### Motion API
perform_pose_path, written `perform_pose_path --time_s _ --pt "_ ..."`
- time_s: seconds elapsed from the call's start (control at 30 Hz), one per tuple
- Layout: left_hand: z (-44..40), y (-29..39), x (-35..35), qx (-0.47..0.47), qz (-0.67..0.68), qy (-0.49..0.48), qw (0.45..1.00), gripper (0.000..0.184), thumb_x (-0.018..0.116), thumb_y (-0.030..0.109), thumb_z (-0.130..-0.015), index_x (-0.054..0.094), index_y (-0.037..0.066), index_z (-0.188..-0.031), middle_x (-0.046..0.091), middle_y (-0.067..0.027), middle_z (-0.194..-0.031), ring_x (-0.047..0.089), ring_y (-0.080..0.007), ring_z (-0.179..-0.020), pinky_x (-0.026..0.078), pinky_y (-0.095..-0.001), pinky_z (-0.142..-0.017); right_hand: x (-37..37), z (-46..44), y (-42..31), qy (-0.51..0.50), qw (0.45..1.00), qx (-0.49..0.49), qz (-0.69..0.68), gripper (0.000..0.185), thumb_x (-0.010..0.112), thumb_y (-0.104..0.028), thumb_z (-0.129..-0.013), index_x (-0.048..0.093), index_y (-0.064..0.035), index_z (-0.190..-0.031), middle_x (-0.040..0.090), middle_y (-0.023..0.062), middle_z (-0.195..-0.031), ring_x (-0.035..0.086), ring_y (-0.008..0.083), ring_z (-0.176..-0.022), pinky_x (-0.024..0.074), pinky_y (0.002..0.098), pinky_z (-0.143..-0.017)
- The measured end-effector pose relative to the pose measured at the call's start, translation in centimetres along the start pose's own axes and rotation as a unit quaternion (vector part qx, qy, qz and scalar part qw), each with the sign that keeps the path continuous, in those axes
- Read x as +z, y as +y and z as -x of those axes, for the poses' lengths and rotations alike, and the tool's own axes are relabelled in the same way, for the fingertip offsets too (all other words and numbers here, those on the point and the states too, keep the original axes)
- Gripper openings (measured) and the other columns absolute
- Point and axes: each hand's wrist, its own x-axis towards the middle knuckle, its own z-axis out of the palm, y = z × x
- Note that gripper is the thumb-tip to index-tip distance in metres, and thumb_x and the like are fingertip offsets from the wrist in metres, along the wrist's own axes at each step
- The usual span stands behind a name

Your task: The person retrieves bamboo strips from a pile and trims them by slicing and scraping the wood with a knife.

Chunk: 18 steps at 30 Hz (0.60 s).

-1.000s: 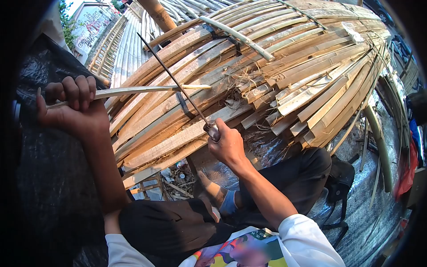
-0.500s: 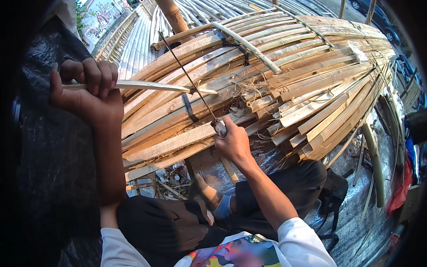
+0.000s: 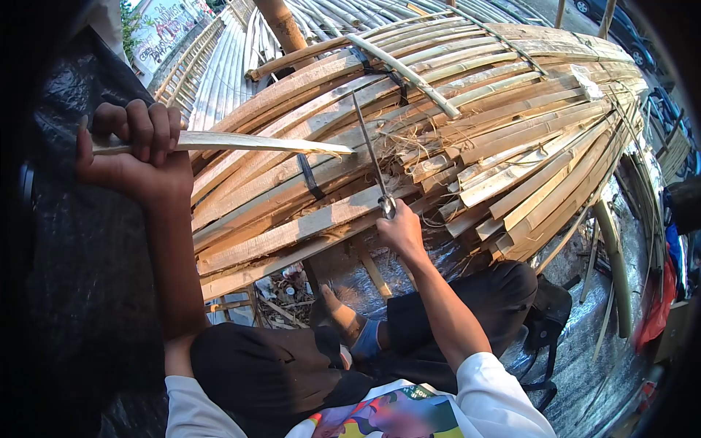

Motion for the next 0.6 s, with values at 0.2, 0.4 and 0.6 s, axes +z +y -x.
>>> perform_pose_path --time_s 0.2,0.4,0.6 --pt "-0.4 0.0 -0.1 -0.001 -0.011 -0.025 1.000 0.042 0.041 0.047 -0.092 0.043 0.014 -0.065 0.029 0.0020 -0.048 0.023 -0.0091 -0.039 0.026 -0.0262 -0.047 -2.5 2.8 -5.7 0.027 0.969 -0.165 -0.180 0.018 0.060 -0.009 -0.076 0.054 -0.0002 -0.090 0.053 0.0093 -0.065 0.048 0.0138 -0.059 0.0442 0.0299 -0.059" --pt "-1.2 0.2 -1.4 -0.037 0.019 -0.112 0.993 0.043 0.046 0.052 -0.088 0.044 0.016 -0.065 0.031 0.0038 -0.048 0.029 -0.0072 -0.040 0.028 -0.0249 -0.047 -0.6 4.3 -7.7 -0.015 0.958 -0.237 -0.163 0.013 0.059 -0.005 -0.075 0.049 -0.0007 -0.083 0.048 0.0171 -0.061 0.046 0.0270 -0.052 0.0437 0.0323 -0.056" --pt "-0.7 0.4 -1.3 -0.047 0.040 -0.154 0.986 0.042 0.049 0.055 -0.085 0.042 0.018 -0.066 0.033 0.0043 -0.048 0.028 -0.0072 -0.039 0.028 -0.0239 -0.047 -3.4 3.7 -7.6 0.016 0.965 -0.227 -0.126 0.017 0.061 -0.007 -0.075 0.053 -0.0013 -0.089 0.056 0.0198 -0.065 0.052 0.0358 -0.054 0.0474 0.0368 -0.058"
